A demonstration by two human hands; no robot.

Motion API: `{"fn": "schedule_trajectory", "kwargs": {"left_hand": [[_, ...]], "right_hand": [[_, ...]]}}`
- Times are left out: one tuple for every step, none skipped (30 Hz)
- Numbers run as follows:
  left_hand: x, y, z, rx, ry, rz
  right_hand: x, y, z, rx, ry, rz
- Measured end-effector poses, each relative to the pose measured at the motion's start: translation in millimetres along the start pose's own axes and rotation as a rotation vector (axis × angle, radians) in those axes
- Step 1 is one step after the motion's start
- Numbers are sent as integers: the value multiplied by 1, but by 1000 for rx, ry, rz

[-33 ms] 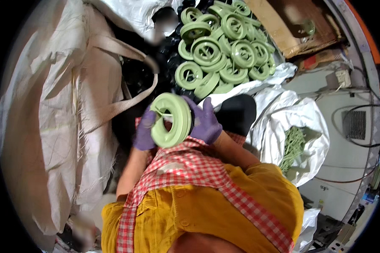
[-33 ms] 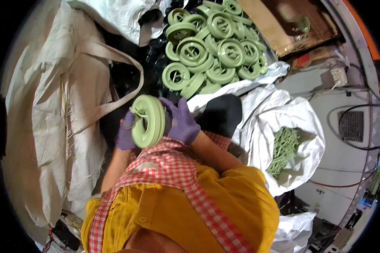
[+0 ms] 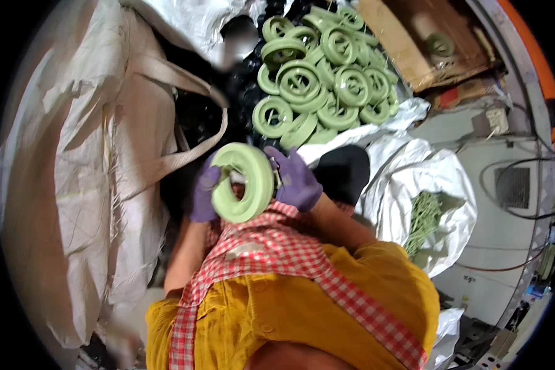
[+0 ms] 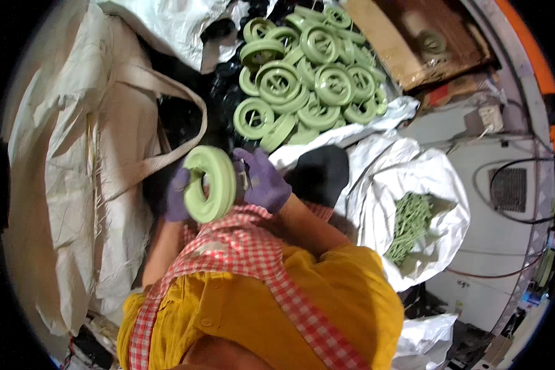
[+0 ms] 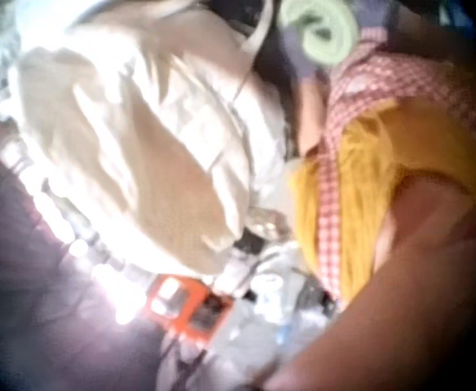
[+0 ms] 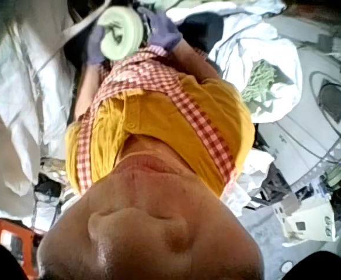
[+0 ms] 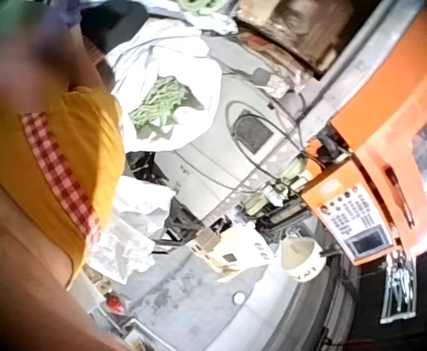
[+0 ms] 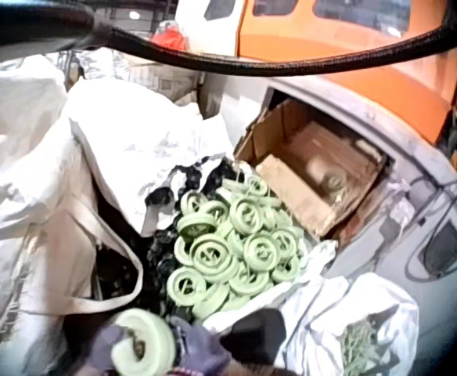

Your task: The person sits on the floor and assembles green plastic rings with black plastic caps. They pick up a green ring, insert a black cap into the center, and place the assembled unit into a white sack. The process is repeated continuously with parts from a large pile.

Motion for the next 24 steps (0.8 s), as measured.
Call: {"fn": "schedule_trajectory", "kwargs": {"left_hand": [[-5, 9, -23, -23, 151, 33], [-5, 19, -40, -55, 301, 59], [19, 27, -37, 0, 613, -122], [36, 39, -23, 54, 913, -303], [34, 52, -11, 106, 1373, -372], [33, 64, 4, 177, 1835, -447], [43, 78, 25, 223, 1890, -372], [62, 93, 48, 269, 1949, -294], [78, 102, 75, 127, 2138, -386], [100, 105, 100, 15, 2316, -530], [78, 105, 84, -29, 2228, -417], [54, 97, 66, -57, 2141, -317], [50, 94, 57, -138, 2028, -295], [43, 89, 50, -156, 1783, -280], [33, 86, 42, -179, 1538, -257], [32, 84, 37, -212, 1281, -288], [26, 81, 26, -385, 1286, -393], [10, 79, 8, -569, 1272, -481], [-12, 77, -15, -618, 1324, -515], [-24, 77, -28, -682, 1334, -569], [-29, 82, -32, -643, 1178, -454], [-30, 82, -34, -596, 1028, -351], [-33, 76, -38, -490, 786, -315], [-43, 66, -45, -387, 543, -267]], "right_hand": [[23, 11, 7, -3, 157, -143], [17, 23, 27, 101, 71, -269], [7, 34, 47, 191, -29, -401], [31, 60, 64, 437, -376, -404], [25, 83, 85, 634, -1002, -448], [13, 103, 97, 814, -1627, -475], [16, 135, 97, 446, -1937, -492], [24, 159, 95, 44, -2198, -504], [58, 166, 88, -70, -2327, -459], [69, 170, 80, -299, -2381, -384], [90, 168, 80, -313, -2357, -401], [103, 166, 76, -322, -2332, -399], [100, 164, 69, -272, -2265, -423], [98, 163, 68, -225, -2196, -450], [100, 161, 71, -190, -2100, -466], [79, 154, 72, -79, -2088, -447], [58, 139, 71, 91, -1978, -427], [31, 116, 77, 257, -1868, -425], [9, 93, 80, 431, -1738, -322], [-15, 75, 77, 341, -1598, -247], [-44, 55, 74, 356, -1616, -166], [-69, 37, 70, 365, -1625, -75], [-80, 20, 76, 357, -1400, -40], [-37, 19, 84, 291, -1045, -228]]}}
Point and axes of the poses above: each hand's wrist, its own y-axis towards the middle knuckle, its own x-axis out of the back of the hand, z = x × y, the point moved 4 cm from there along y, towards the middle knuckle, and after that the axes turned 13 degrees about y, right-handed, at the moved point
